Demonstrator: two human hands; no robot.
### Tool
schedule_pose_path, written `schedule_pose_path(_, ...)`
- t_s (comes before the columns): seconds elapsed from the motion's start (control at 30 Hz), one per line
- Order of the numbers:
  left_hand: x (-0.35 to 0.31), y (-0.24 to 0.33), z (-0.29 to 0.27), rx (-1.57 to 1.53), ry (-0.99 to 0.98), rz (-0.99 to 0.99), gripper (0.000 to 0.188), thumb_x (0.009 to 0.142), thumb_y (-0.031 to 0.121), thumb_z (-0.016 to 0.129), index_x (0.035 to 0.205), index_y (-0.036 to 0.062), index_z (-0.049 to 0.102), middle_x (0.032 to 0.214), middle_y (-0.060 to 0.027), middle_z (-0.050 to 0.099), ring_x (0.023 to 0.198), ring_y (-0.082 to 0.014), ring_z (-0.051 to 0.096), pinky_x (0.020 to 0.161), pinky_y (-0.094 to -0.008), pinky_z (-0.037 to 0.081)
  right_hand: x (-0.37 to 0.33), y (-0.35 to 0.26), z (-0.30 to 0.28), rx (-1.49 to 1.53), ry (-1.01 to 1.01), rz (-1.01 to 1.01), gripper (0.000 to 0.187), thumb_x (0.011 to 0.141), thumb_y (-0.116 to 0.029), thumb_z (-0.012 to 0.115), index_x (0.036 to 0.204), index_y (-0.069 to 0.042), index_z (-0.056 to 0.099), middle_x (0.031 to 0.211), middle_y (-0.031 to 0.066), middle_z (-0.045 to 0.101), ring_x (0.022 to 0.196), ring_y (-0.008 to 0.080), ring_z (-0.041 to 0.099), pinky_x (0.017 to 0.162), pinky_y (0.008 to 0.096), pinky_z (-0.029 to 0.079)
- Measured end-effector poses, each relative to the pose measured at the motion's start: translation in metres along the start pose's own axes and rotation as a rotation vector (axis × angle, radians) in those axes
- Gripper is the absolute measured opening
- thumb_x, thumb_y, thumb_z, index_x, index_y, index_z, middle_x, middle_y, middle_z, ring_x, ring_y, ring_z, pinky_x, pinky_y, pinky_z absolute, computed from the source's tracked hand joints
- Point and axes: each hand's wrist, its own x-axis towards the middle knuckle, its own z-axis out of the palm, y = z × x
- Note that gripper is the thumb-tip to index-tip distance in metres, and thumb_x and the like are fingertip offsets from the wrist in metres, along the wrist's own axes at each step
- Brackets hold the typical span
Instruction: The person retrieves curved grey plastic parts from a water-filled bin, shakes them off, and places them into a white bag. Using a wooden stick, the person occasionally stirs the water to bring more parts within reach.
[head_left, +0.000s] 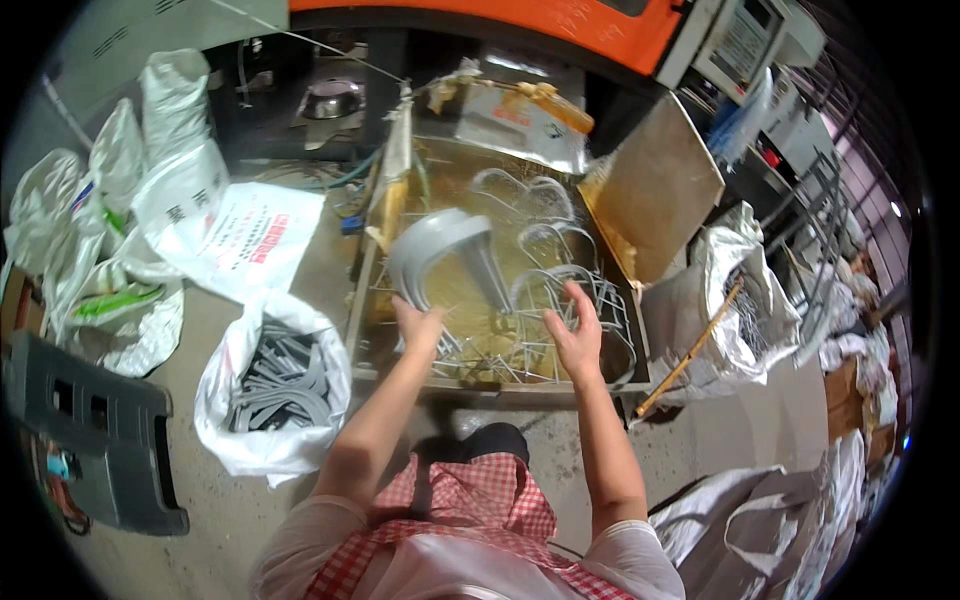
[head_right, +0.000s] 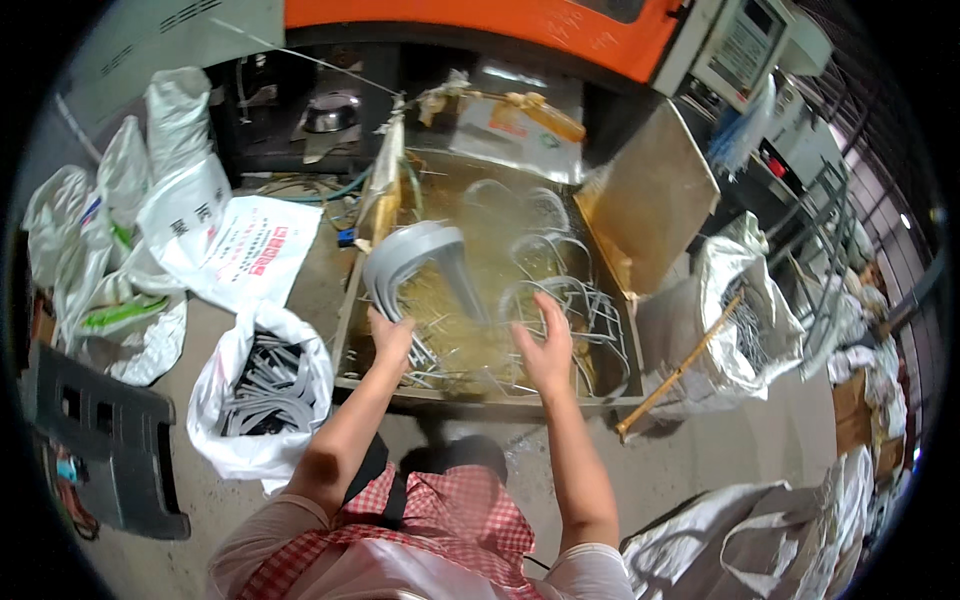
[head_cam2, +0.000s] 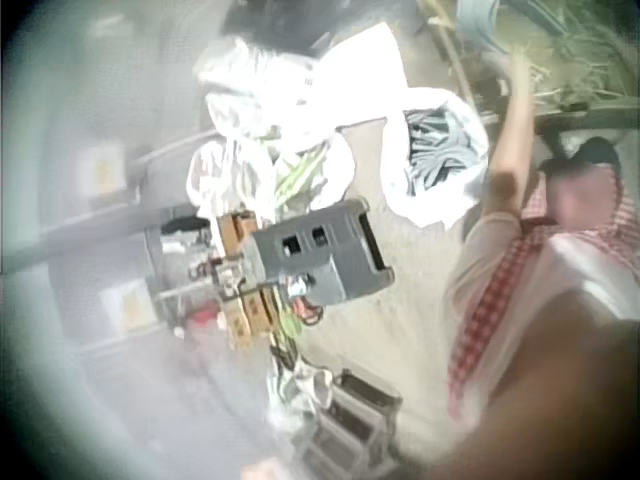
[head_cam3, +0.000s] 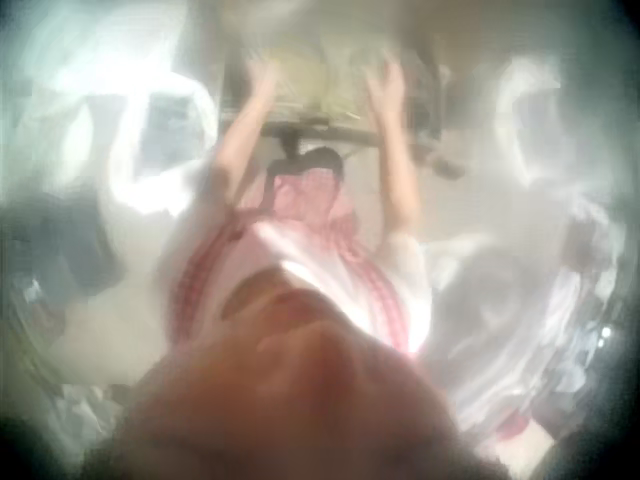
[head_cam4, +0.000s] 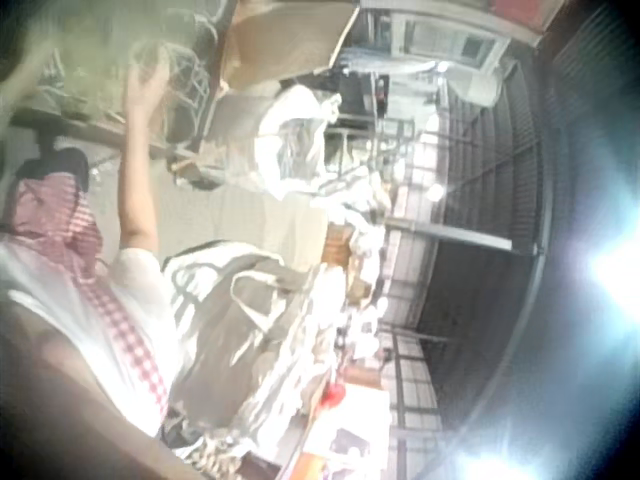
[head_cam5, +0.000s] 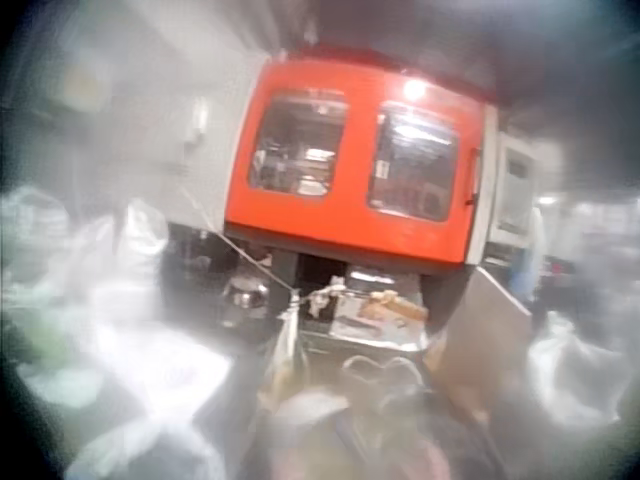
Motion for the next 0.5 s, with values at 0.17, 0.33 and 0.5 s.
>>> schedule_pose_path(0.17, -0.036, 0.08, -0.048, -0.214, -0.225, 0.058, 0.065, 0.067, -0.001, 0.056, 0.125, -0.0045, 0.028, 0.118, -0.0168, 0.045, 0.107, -0.025, 0.046, 0.093, -0.0328, 0.035, 0.02, -0.019, 0.063, 0.066, -0.047, -0.065, 0.057, 0.07, -0.02, 0.07, 0.118, 0.002, 0.047, 0.112, 0.0164, 0.054, 0.104, 0.0244, 0.052, 0.09, 0.0322, 0.039)
schedule_pose_path(0.33, -0.034, 0.097, -0.123, 0.113, -0.27, 0.392, 0.072, 0.062, 0.008, 0.06, 0.126, -0.0055, 0.03, 0.117, -0.0173, 0.046, 0.109, -0.0264, 0.045, 0.096, -0.0329, 0.033, 0.001, -0.037, 0.11, 0.521, -0.551, 0.486, 0.027, 0.075, -0.01, 0.061, 0.099, 0.0, 0.054, 0.084, 0.0066, 0.059, 0.073, 0.0134, 0.056, 0.063, 0.0265, 0.044)
schedule_pose_path(0.5, -0.01, 0.129, -0.228, 0.164, -0.156, 0.381, 0.066, 0.065, 0.001, 0.063, 0.124, 0.0014, 0.035, 0.105, -0.0134, 0.052, 0.095, -0.0212, 0.052, 0.082, -0.0311, 0.043, -0.031, -0.144, 0.178, 0.688, -0.323, 0.281, 0.011, 0.081, -0.005, 0.055, 0.092, -0.004, 0.054, 0.076, 0.002, 0.056, 0.065, 0.0104, 0.05, 0.058, 0.0235, 0.041)
